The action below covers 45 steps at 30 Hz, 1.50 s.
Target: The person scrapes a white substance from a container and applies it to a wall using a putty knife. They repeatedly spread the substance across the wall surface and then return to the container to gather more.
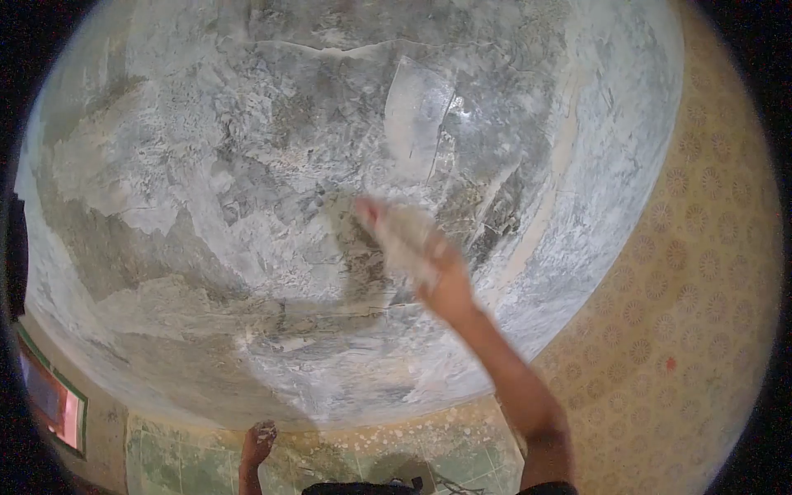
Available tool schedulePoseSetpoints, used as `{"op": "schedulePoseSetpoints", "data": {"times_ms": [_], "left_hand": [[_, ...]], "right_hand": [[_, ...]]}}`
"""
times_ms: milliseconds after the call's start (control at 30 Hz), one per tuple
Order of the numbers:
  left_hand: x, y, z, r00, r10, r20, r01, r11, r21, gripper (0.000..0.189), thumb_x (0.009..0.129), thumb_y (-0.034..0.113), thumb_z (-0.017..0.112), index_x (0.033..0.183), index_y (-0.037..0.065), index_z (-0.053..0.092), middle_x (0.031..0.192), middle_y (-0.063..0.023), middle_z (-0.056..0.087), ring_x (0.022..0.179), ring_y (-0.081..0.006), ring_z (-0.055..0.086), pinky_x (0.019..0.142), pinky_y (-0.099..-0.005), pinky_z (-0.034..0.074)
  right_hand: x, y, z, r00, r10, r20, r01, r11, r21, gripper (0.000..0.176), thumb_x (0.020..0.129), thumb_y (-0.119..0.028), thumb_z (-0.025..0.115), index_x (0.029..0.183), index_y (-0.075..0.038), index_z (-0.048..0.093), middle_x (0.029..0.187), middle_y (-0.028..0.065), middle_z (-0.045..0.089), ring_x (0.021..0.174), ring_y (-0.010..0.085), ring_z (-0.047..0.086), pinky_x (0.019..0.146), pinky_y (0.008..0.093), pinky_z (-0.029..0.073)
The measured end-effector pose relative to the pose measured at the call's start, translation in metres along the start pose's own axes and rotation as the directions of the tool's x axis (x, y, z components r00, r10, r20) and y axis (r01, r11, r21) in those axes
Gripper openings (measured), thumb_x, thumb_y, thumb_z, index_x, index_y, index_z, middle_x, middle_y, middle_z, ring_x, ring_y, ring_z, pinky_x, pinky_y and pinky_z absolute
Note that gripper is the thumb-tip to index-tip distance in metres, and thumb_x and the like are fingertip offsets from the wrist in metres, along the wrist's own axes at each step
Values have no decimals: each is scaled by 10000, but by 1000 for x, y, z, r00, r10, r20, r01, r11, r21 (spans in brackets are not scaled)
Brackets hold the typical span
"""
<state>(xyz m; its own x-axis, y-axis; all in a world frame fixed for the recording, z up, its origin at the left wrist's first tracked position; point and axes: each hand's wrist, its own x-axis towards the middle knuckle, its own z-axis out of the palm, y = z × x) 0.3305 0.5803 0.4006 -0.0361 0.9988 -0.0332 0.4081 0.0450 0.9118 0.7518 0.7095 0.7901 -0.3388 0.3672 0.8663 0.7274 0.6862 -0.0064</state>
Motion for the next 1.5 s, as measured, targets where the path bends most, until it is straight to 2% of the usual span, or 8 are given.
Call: {"op": "schedulePoseSetpoints", "data": {"times_ms": [33, 67, 100, 133, 467, 800, 1100, 1500], "left_hand": [[3, 3, 0, 1000, 3, 3, -3, 1000, 4, 302, 817, 86, 656, 1100, 4, 593, 1034, -131, 647, 932, -213, 633, 790, -322, 494], [6, 7, 1, 1000, 26, 0, -26, 1000, 6, 302, 814, 78, 658, 1100, 5, 593, 1034, -129, 646, 928, -210, 634, 789, -319, 495], [7, 9, 2, 999, 46, -1, -46, 999, 10, 302, 811, 70, 660, 1099, 5, 593, 1035, -127, 645, 924, -207, 634, 788, -317, 496], [8, 11, 3, 999, 43, 4, -43, 999, 13, 302, 811, 70, 660, 1099, 5, 593, 1035, -127, 645, 924, -207, 634, 788, -317, 496], [0, 16, 3, 1000, 1, -22, -1, 1000, -2, 266, 830, 94, 654, 1084, 21, 621, 1011, -102, 669, 920, -209, 641, 796, -332, 500], [5, 7, 1, 999, -36, 8, 37, 999, -36, 291, 796, 82, 682, 1072, 19, 615, 1020, -120, 659, 924, -202, 637, 788, -318, 492], [-3, 26, 3, 1000, 7, 2, -7, 1000, 3, 281, 830, 105, 657, 1097, 29, 613, 1060, -108, 653, 916, -204, 634, 792, -322, 503], [4, -54, 16, 986, 73, -148, -88, 991, -100, 280, 812, 97, 673, 1073, 17, 608, 998, -122, 664, 920, -216, 642, 794, -336, 489]], "right_hand": [[34, -6, -29, 962, 271, 10, -264, 945, -193, 434, 769, 6, 576, 1188, -106, 597, 1175, 65, 599, 1139, 227, 528, 977, 353, 417], [71, 20, -34, 942, 259, -213, -204, 946, 250, 384, 793, 9, 570, 1169, -62, 595, 1161, 80, 605, 1089, 193, 554, 946, 318, 428], [113, 13, -68, 961, -141, -237, 71, 957, -280, 351, 810, 14, 545, 1157, -12, 586, 1125, 97, 621, 1009, 177, 585, 898, 273, 442], [148, -14, -89, 974, 30, -227, -55, 993, -105, 309, 829, 20, 518, 1130, 30, 587, 1063, 127, 642, 960, 196, 602, 856, 271, 452], [84, -10, -27, 996, 89, 28, -48, 749, -661, 755, 799, 51, 524, 1393, -380, 346, 1332, 198, 450, 973, 313, 623, 694, 350, 587], [-153, -43, 105, 951, 23, 309, 69, 957, -281, 593, 729, 20, 564, 1285, -185, 534, 1405, 40, 401, 1253, 269, 435, 970, 373, 453], [133, -65, -31, 933, -225, -280, 121, 931, -344, 654, 761, 24, 564, 1342, -257, 460, 1199, 162, 539, 1070, 366, 559, 825, 477, 540], [22, -49, 89, 960, -235, 149, 278, 849, -449, 684, 739, 37, 569, 1371, -184, 432, 1430, 65, 360, 1258, 293, 414, 952, 429, 484]]}}
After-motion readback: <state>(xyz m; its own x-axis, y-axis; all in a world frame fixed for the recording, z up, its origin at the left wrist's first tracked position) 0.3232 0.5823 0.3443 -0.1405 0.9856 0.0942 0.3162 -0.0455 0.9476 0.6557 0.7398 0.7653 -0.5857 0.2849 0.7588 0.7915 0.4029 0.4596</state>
